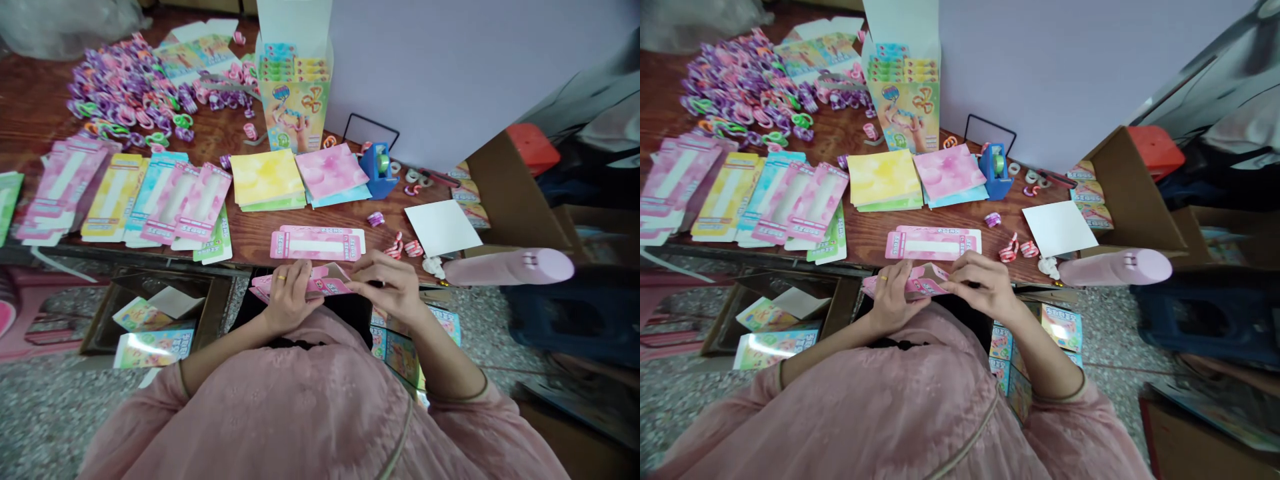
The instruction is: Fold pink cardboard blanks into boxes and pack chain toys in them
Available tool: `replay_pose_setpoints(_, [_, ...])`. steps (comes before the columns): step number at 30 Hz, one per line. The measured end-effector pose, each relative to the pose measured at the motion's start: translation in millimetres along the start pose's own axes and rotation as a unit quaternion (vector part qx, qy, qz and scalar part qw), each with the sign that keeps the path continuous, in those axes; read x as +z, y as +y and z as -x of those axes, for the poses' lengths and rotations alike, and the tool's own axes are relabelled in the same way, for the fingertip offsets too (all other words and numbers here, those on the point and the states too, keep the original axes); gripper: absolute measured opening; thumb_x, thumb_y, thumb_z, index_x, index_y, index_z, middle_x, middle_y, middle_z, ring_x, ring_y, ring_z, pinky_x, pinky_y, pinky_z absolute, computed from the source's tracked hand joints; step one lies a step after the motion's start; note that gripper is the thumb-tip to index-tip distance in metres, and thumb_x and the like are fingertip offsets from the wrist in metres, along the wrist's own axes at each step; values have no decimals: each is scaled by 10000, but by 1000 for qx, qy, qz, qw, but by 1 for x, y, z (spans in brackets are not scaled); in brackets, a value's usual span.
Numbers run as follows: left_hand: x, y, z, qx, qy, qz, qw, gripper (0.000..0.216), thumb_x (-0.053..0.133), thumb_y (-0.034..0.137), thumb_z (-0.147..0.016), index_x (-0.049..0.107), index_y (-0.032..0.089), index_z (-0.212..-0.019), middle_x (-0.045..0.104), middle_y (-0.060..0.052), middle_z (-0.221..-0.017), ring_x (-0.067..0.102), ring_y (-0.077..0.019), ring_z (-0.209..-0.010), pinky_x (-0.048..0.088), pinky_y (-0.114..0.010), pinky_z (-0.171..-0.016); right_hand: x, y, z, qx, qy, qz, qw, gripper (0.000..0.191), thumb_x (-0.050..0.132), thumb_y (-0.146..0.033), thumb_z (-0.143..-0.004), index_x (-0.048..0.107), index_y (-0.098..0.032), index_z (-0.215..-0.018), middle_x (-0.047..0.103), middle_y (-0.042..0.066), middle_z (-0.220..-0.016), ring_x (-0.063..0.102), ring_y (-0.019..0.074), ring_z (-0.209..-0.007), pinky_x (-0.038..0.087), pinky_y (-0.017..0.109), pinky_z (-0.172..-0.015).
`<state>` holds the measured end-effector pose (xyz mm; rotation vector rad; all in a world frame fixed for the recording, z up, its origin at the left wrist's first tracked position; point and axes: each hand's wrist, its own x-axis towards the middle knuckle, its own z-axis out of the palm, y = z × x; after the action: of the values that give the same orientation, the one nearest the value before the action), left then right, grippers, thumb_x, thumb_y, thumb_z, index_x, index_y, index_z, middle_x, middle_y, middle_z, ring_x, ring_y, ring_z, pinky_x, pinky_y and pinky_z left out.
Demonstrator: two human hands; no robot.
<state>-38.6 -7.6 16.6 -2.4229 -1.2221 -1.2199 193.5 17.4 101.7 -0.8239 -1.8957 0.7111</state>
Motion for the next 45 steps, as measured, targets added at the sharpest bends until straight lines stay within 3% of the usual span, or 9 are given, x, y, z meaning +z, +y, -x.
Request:
replay_pose_setpoints(5, [3, 1, 3, 0, -19, 29, 999, 875, 711, 415, -919, 268, 131, -1618, 709, -219, -1248, 705, -349, -1032, 527, -479, -923, -5, 8, -6, 255, -82, -211, 940, 385, 929, -452, -714, 667, -182, -802, 660, 3, -790, 602, 127, -692, 498, 252, -623])
replay_pose_setpoints(9, [5, 1, 7, -6, -34, 51, 998, 861, 724, 402, -904, 289, 161, -1607, 704, -209, -1266, 706, -345, -1031, 533, -485, -921, 2, 18, -5, 342, -113, -296, 885, 508, 972, -464, -622, 625, -180, -860, 672, -9, -809, 592, 112, -696, 486, 232, -633])
replay_pose_setpoints(15, [6, 2, 11, -30, -47, 63, 996, 854, 753, 421, -873, 333, 165, -1571, 699, -197, -1252, 701, -351, -1048, 546, -502, -927, 18, 17, -2, 297, -98, -222, 924, 416, 856, -537, -769, 673, -181, -881, 677, 7, -794, 587, 124, -673, 479, 248, -624])
replay_pose_setpoints(21, [9, 3, 12, -43, -50, 94, 993, 894, 792, 350, -799, 349, 168, -1554, 693, -171, -1247, 697, -343, -1064, 568, -489, -922, 18, 10, -8, 161, -97, -21, 982, 155, 668, -319, -943, 713, -177, -902, 695, 15, -802, 570, 115, -682, 429, 233, -624])
replay_pose_setpoints(26, [6, 5, 4, -113, -100, 163, 975, 924, 821, 272, -673, 414, 237, -1502, 688, -114, -1278, 698, -318, -1098, 580, -461, -948, 19, 15, -17, 181, -142, -35, 973, 154, 658, -323, -925, 681, -175, -887, 682, 5, -768, 569, 112, -652, 434, 227, -596])
replay_pose_setpoints(33, [5, -6, -10, -190, -102, 282, 935, 957, 846, 252, -626, 371, 286, -1456, 677, -73, -1267, 720, -261, -1067, 593, -401, -920, 12, 10, -30, 303, -219, -197, 906, 291, 684, -392, -926, 674, -201, -1145, 669, -37, -717, 559, 90, -482, 459, 207, -429])
replay_pose_setpoints(38, [8, -11, -11, -210, -118, 303, 922, 989, 883, 301, -636, 331, 272, -1456, 615, -106, -1328, 690, -278, -1139, 581, -439, -965, 24, 11, -37, 289, -170, -159, 929, 295, 714, -452, -909, 697, -182, -1028, 632, -45, -660, 505, 76, -456, 389, 205, -404])
replay_pose_setpoints(42, [12, -21, -18, -214, -119, 347, 905, 977, 897, 357, -654, 343, 234, -1449, 574, -138, -1364, 640, -301, -1235, 550, -458, -1032, 31, 14, -43, 283, -130, -152, 938, 432, 690, -501, -933, 606, -207, -1239, 512, -110, -551, 453, 89, -396, 360, 220, -398])
replay_pose_setpoints(45, [16, -33, -24, -231, -137, 401, 876, 948, 888, 412, -671, 354, 233, -1433, 559, -141, -1375, 617, -301, -1264, 534, -461, -1056, 28, 14, -43, 212, -95, -113, 966, 331, 628, -526, -978, 657, -207, -1058, 575, -58, -628, 523, 104, -509, 410, 236, -491])
